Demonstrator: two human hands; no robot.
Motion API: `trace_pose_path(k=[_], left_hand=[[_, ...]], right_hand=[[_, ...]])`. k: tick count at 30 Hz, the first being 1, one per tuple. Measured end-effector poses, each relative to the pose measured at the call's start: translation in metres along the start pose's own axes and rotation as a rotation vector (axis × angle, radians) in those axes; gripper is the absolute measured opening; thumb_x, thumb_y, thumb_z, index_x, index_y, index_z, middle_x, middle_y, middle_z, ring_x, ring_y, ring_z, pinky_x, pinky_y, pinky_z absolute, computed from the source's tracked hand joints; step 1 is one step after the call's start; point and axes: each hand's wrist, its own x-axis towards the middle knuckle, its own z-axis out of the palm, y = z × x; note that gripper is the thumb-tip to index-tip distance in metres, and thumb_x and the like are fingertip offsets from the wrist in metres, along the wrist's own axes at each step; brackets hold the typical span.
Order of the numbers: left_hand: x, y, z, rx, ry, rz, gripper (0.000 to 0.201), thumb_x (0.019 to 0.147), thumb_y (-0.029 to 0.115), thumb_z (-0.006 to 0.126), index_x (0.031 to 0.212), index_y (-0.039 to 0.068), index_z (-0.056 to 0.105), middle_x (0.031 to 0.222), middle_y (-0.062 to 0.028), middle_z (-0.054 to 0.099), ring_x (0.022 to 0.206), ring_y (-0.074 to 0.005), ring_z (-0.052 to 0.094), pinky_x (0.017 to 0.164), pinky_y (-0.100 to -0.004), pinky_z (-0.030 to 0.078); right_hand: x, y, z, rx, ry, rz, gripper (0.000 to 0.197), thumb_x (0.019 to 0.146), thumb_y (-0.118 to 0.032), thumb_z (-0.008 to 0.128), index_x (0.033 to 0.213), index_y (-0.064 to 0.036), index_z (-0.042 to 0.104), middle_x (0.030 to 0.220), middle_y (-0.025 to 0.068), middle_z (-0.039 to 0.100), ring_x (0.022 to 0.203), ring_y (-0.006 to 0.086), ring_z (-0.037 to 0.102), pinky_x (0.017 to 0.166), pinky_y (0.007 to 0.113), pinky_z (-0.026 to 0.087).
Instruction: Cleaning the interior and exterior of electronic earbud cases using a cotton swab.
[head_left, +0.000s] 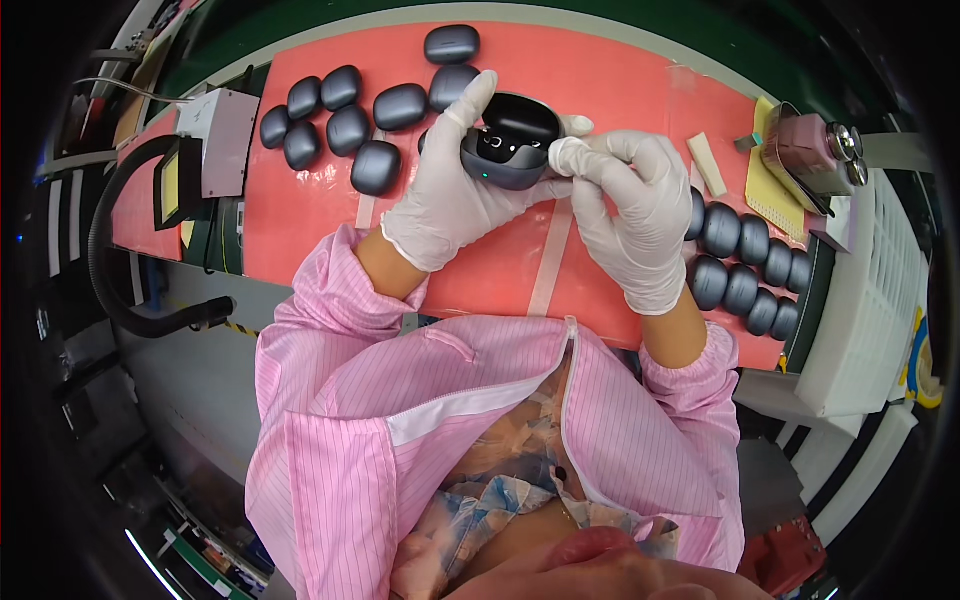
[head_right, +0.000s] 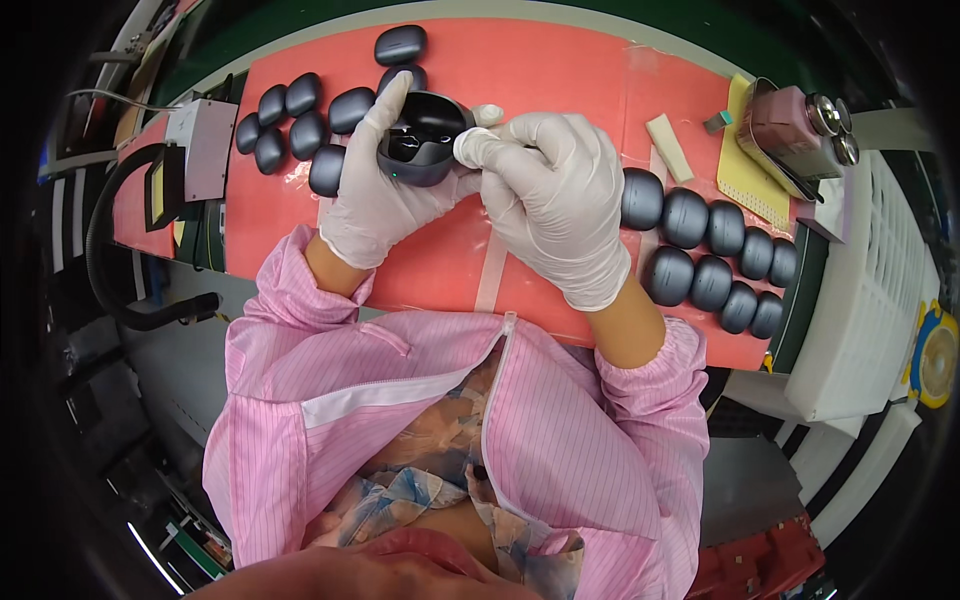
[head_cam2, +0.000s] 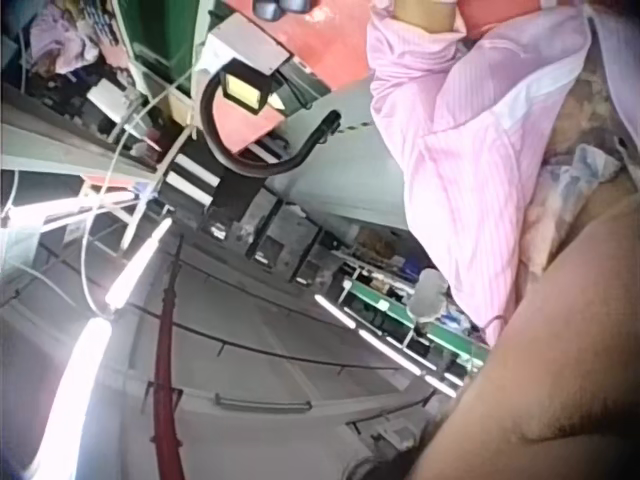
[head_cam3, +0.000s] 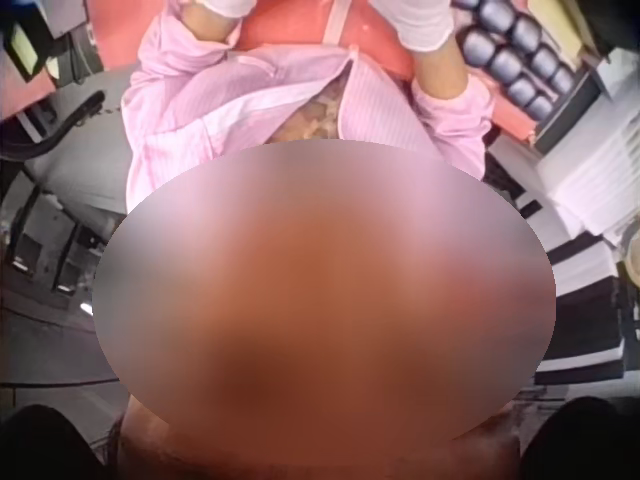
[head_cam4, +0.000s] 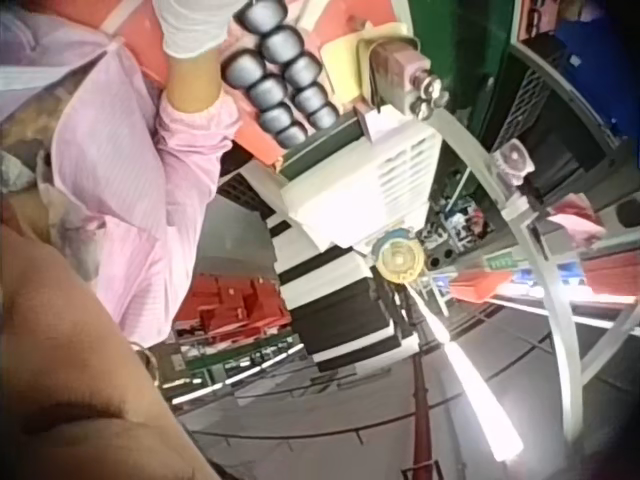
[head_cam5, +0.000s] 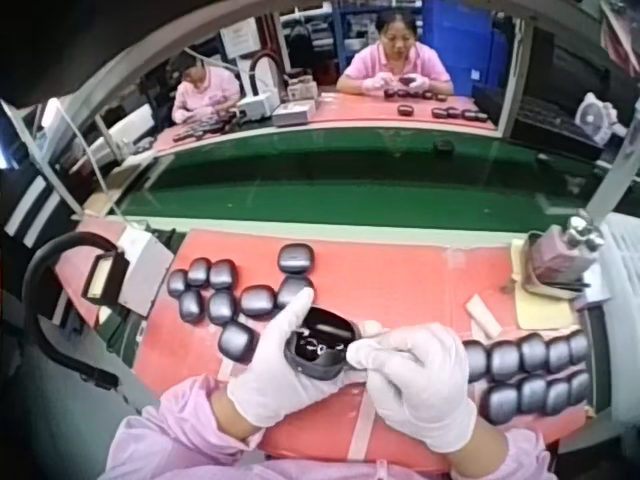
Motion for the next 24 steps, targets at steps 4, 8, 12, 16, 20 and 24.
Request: trace_pose_path(k=[4, 8, 12, 16, 20, 24], left_hand=[[0.001, 0.001, 0.000, 0.000, 0.010, -0.091, 0.066, 0.096, 0.054, 0.037, 0.111, -0.006, 0.061, 0.114, -0.0208, 0.063, 0.104, -0.0314, 0.062, 0.092, -0.0432, 0.051], [0.000, 0.001, -0.002, 0.018, 0.095, -0.028, 0.060, 0.094, 0.049, 0.047, 0.110, -0.008, 0.058, 0.108, -0.0191, 0.062, 0.101, -0.0280, 0.060, 0.091, -0.0415, 0.048], [-0.001, 0.001, -0.013, 0.014, 0.142, -0.047, 0.061, 0.093, 0.049, 0.047, 0.110, -0.008, 0.059, 0.107, -0.0188, 0.063, 0.101, -0.0268, 0.060, 0.091, -0.0404, 0.048], [-0.002, 0.001, -0.013, -0.058, 0.021, -0.048, 0.063, 0.094, 0.051, 0.045, 0.112, -0.009, 0.058, 0.108, -0.0187, 0.063, 0.103, -0.0287, 0.060, 0.093, -0.0404, 0.048], [-0.003, 0.001, 0.002, 0.080, 0.072, 0.007, 0.066, 0.095, 0.052, 0.042, 0.113, -0.009, 0.057, 0.110, -0.0188, 0.062, 0.111, -0.0320, 0.057, 0.096, -0.0420, 0.047], [0.003, -0.006, 0.002, 0.005, 0.221, 0.089, 0.071, 0.096, 0.056, 0.034, 0.110, -0.010, 0.059, 0.113, -0.0261, 0.062, 0.104, -0.0327, 0.063, 0.091, -0.0402, 0.052]], right_hand=[[-0.003, 0.003, 0.006, 0.274, 0.088, 0.231, 0.023, 0.072, 0.008, 0.060, 0.087, -0.0078, 0.066, 0.081, 0.0038, 0.060, 0.073, 0.0193, 0.059, 0.063, 0.030, 0.047], [0.002, -0.002, 0.011, 0.280, 0.033, 0.139, 0.022, 0.069, 0.001, 0.062, 0.085, -0.0137, 0.065, 0.078, 0.0010, 0.059, 0.069, 0.0217, 0.057, 0.062, 0.034, 0.045], [-0.002, -0.004, 0.014, 0.014, -0.058, 0.018, 0.026, 0.065, 0.003, 0.064, 0.085, -0.0142, 0.064, 0.080, -0.0010, 0.060, 0.070, 0.0202, 0.056, 0.064, 0.033, 0.043], [0.001, -0.001, 0.011, 0.056, -0.061, 0.013, 0.028, 0.069, 0.009, 0.063, 0.091, -0.0078, 0.063, 0.087, 0.0025, 0.064, 0.074, 0.0193, 0.059, 0.067, 0.030, 0.046], [-0.003, 0.001, 0.010, 0.380, 0.141, 0.339, 0.026, 0.074, 0.007, 0.059, 0.095, -0.0062, 0.066, 0.092, -0.0001, 0.067, 0.074, 0.0199, 0.061, 0.065, 0.033, 0.048], [0.005, -0.013, 0.009, 0.246, -0.073, -0.016, 0.034, 0.067, 0.011, 0.064, 0.094, -0.0094, 0.070, 0.088, 0.0047, 0.062, 0.071, 0.0191, 0.058, 0.061, 0.030, 0.046]])
